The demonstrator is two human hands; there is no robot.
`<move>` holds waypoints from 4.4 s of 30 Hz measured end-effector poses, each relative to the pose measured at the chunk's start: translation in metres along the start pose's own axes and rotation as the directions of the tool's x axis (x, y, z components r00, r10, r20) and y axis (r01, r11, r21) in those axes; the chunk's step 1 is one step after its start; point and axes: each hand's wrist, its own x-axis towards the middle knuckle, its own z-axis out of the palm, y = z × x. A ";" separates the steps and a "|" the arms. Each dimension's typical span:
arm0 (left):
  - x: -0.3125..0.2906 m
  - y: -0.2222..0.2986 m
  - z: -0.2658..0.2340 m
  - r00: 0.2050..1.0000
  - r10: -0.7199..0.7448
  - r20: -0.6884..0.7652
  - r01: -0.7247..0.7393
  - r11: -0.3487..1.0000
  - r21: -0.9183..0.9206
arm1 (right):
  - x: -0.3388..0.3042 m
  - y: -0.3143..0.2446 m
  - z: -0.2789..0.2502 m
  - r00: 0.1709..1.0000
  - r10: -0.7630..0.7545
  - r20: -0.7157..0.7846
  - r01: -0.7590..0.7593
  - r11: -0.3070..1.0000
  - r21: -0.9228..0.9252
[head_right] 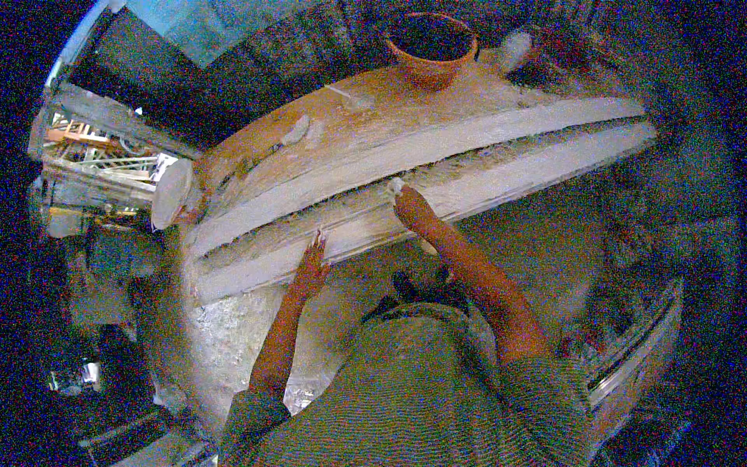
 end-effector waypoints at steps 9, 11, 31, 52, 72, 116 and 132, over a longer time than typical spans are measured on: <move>0.045 0.007 -0.011 0.976 0.186 0.115 -0.199 0.974 0.111 | -0.047 0.000 -0.018 0.957 0.228 0.180 -0.189 0.960 -0.209; 0.052 0.001 -0.022 0.959 0.177 0.220 -0.219 0.958 0.186 | -0.049 -0.006 -0.024 0.900 0.381 0.212 -0.299 0.893 -0.338; 0.146 0.046 0.007 0.765 0.461 0.449 -0.535 0.844 0.045 | -0.057 -0.045 -0.036 0.874 0.362 0.325 -0.238 0.901 -0.363; 0.085 -0.006 -0.016 0.813 0.315 0.490 -0.474 0.847 0.242 | -0.041 -0.057 -0.020 0.833 0.452 0.318 -0.290 0.847 -0.445; 0.227 0.128 0.076 0.788 0.456 0.413 -0.517 0.855 0.044 | -0.068 0.058 -0.068 0.765 0.606 0.217 -0.506 0.775 -0.379; 0.353 0.250 0.131 0.683 0.568 0.459 -0.668 0.739 0.080 | -0.109 0.202 -0.131 0.709 0.640 0.296 -0.511 0.756 -0.409; 0.403 0.312 0.154 0.672 0.525 0.523 -0.614 0.789 -0.003 | -0.082 0.230 -0.146 0.510 0.859 -0.032 -0.850 0.498 -0.174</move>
